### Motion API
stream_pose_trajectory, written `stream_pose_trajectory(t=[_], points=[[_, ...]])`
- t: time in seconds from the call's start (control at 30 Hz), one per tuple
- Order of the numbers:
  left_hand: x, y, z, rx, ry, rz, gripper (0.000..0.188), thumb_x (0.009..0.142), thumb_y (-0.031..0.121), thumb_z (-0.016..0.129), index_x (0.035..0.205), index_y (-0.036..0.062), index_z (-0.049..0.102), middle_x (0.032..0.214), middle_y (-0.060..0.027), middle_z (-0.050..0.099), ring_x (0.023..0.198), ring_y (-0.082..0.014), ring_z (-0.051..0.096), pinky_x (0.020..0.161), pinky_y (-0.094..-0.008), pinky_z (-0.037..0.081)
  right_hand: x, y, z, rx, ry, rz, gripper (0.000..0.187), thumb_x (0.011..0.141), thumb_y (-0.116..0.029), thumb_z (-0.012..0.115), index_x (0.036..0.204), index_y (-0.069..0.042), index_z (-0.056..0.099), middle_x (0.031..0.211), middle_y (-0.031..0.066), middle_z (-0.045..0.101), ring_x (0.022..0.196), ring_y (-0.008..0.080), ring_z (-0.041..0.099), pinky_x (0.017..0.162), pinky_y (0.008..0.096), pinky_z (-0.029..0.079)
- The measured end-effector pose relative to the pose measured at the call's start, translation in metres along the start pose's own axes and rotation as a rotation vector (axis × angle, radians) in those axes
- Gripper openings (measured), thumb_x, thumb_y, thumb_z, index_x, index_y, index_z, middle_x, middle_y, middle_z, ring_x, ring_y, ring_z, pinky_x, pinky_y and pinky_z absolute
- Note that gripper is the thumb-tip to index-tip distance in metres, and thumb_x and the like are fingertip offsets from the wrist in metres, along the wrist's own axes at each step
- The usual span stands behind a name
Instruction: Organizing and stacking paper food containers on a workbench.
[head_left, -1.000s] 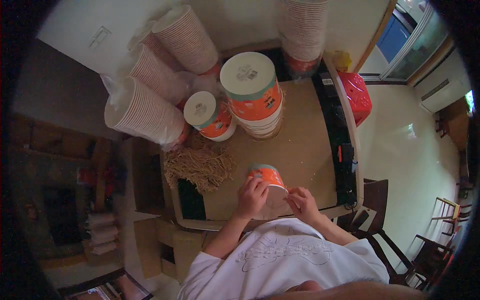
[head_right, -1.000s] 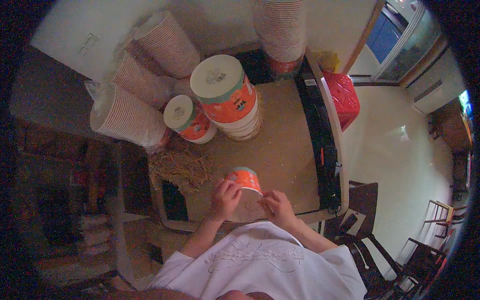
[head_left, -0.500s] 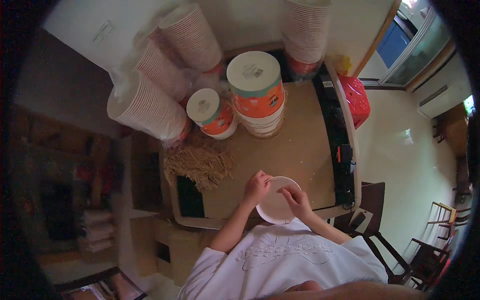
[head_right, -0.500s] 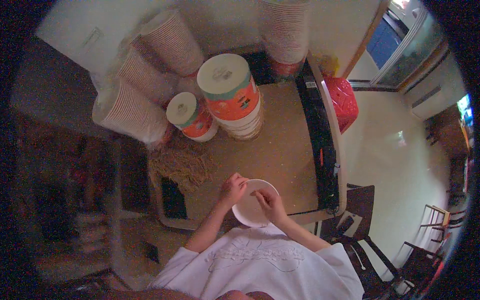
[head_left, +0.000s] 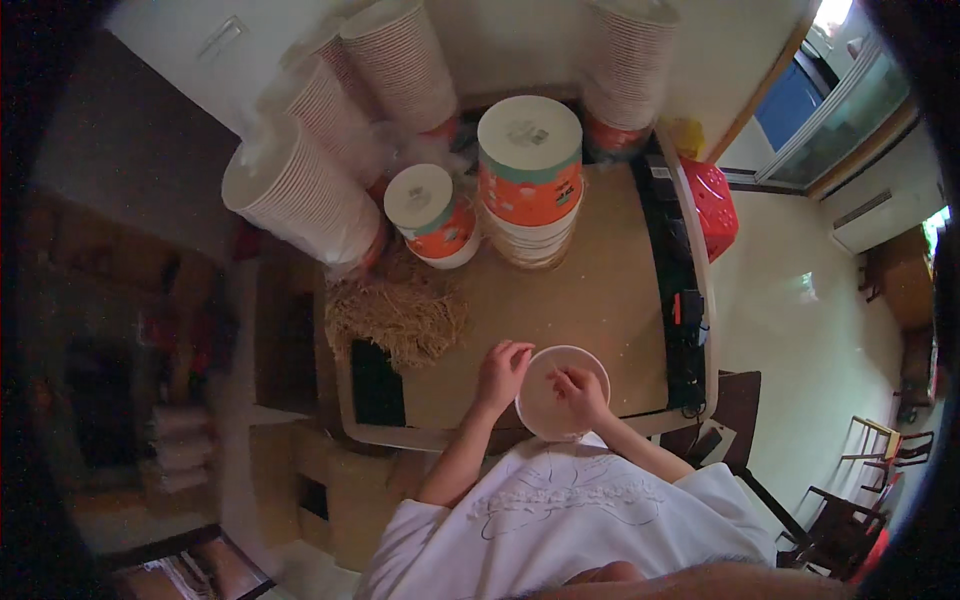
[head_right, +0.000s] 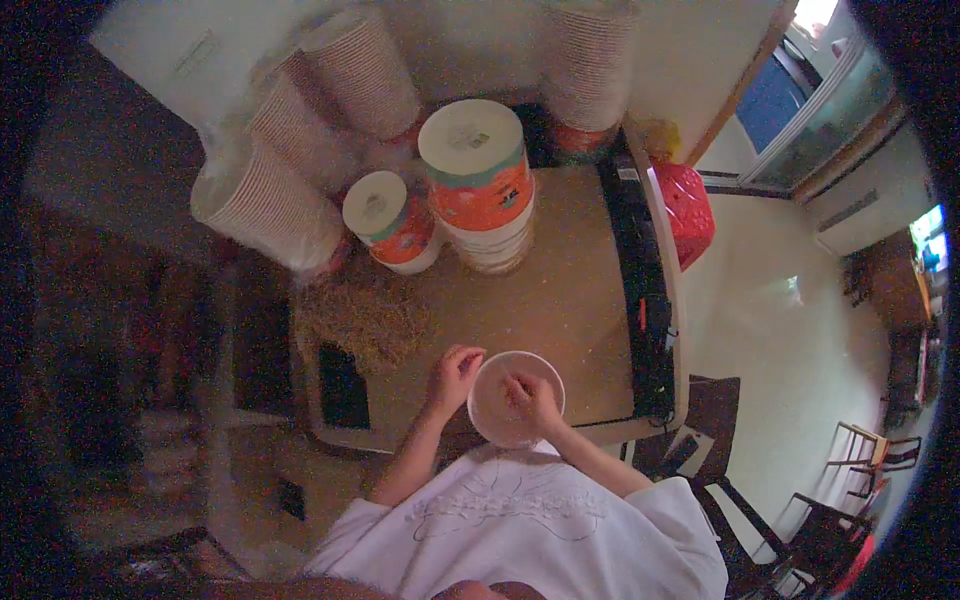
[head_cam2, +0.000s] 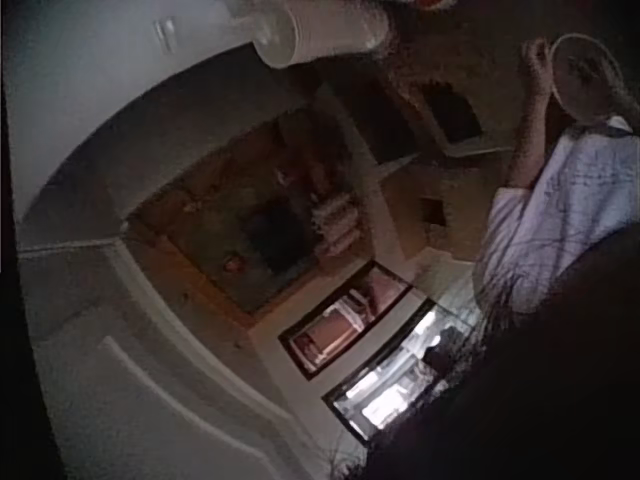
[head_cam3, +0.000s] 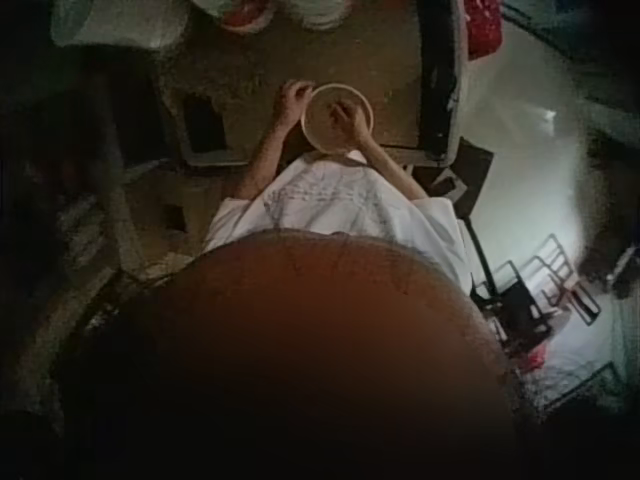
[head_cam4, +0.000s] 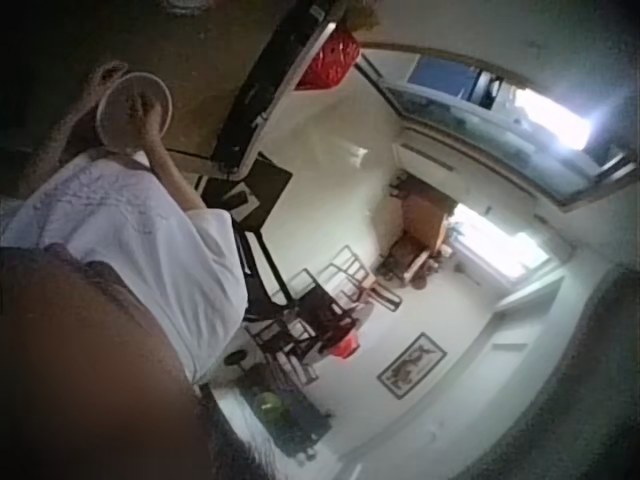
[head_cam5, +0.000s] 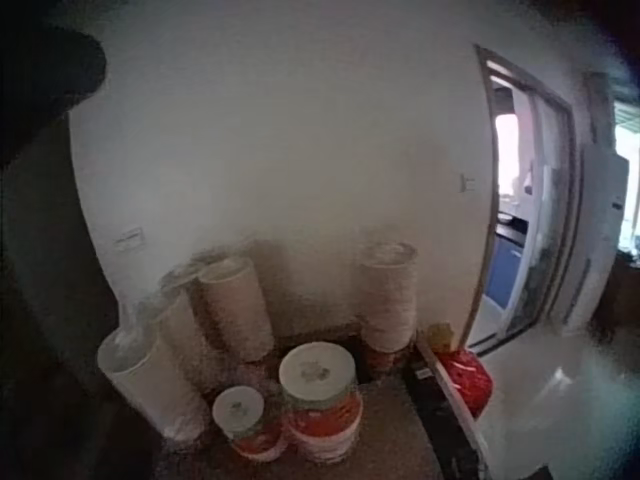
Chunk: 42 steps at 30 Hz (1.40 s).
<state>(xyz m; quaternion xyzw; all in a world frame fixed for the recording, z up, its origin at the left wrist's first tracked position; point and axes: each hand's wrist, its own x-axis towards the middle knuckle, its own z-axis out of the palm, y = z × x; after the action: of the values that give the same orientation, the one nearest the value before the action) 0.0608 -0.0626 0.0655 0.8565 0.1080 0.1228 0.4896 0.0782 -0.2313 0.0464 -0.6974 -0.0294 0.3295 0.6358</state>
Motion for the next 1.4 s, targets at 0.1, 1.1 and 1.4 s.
stream_pose_trajectory(t=[0.1, 1.1, 1.4], points=[[-0.001, 0.013, -0.004, 0.045, 0.008, -0.029, 0.009, 0.074, 0.010, 0.058, 0.080, 0.0027, 0.059, 0.072, -0.0072, 0.058, 0.063, -0.0184, 0.056, 0.057, -0.0289, 0.045, -0.001, 0.004, -0.002, -0.066, 0.008, -0.036, 0.019, 0.086, -0.014, 0.046, 0.089, 0.000, 0.059, 0.071, 0.0013, 0.056, 0.060, 0.0067, 0.050, 0.055, 0.0201, 0.042], [0.029, -0.029, 0.021, -0.266, -0.450, -0.298, 0.017, 0.080, 0.009, 0.052, 0.092, 0.0009, 0.061, 0.085, -0.0049, 0.062, 0.077, -0.0111, 0.056, 0.071, -0.0245, 0.046, 0.033, 0.034, 0.006, 0.235, 0.200, -0.039, 0.016, 0.078, -0.014, 0.055, 0.086, -0.001, 0.058, 0.074, 0.0013, 0.056, 0.065, 0.0088, 0.050, 0.060, 0.0208, 0.041], [0.021, -0.043, 0.027, -0.371, -0.393, -0.294, 0.018, 0.079, 0.009, 0.050, 0.092, 0.0027, 0.061, 0.083, -0.0071, 0.063, 0.075, -0.0108, 0.057, 0.069, -0.0239, 0.045, 0.037, 0.046, 0.009, 0.211, 0.218, -0.021, 0.017, 0.076, -0.011, 0.054, 0.089, -0.001, 0.058, 0.076, 0.0016, 0.057, 0.069, 0.0086, 0.051, 0.061, 0.0207, 0.041]])
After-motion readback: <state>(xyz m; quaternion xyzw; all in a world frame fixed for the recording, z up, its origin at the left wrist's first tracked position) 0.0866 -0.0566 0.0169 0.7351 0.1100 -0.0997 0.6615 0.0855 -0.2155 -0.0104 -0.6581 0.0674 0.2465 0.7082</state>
